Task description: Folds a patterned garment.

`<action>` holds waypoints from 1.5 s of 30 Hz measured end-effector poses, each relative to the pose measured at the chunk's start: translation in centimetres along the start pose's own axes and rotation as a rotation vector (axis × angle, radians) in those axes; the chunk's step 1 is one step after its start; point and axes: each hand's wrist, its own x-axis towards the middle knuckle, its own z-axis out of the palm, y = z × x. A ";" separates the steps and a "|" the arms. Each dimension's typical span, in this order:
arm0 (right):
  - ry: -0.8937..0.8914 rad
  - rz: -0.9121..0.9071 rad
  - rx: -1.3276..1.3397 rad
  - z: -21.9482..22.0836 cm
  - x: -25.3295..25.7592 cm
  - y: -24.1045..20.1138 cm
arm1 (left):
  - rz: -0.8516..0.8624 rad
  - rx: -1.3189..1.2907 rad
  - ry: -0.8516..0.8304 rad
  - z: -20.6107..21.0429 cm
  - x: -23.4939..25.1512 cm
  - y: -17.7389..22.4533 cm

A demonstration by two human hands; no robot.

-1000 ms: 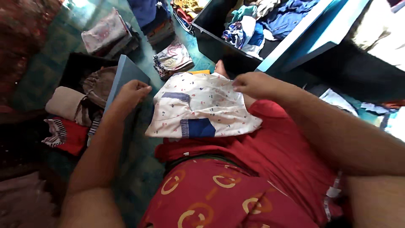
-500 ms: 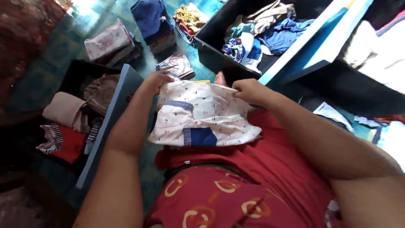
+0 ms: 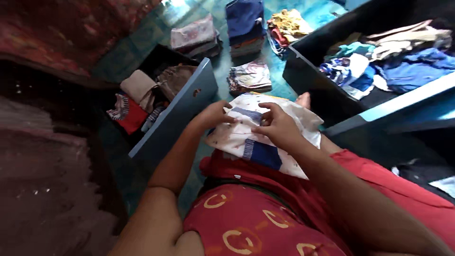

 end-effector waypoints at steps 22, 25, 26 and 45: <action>-0.058 0.342 -0.271 -9.1 3.2 10.3 | -0.232 -0.215 -0.056 1.1 10.2 -2.4; -0.159 0.400 -0.360 -8.9 4.0 13.2 | -0.177 0.085 -0.127 0.9 12.5 -0.4; -0.162 0.393 -0.372 -8.9 4.0 13.7 | -0.165 0.040 -0.114 1.0 13.8 -0.3; 0.216 -0.396 -0.775 -14.7 -10.7 9.7 | 0.975 0.070 -0.055 -3.5 -3.3 0.9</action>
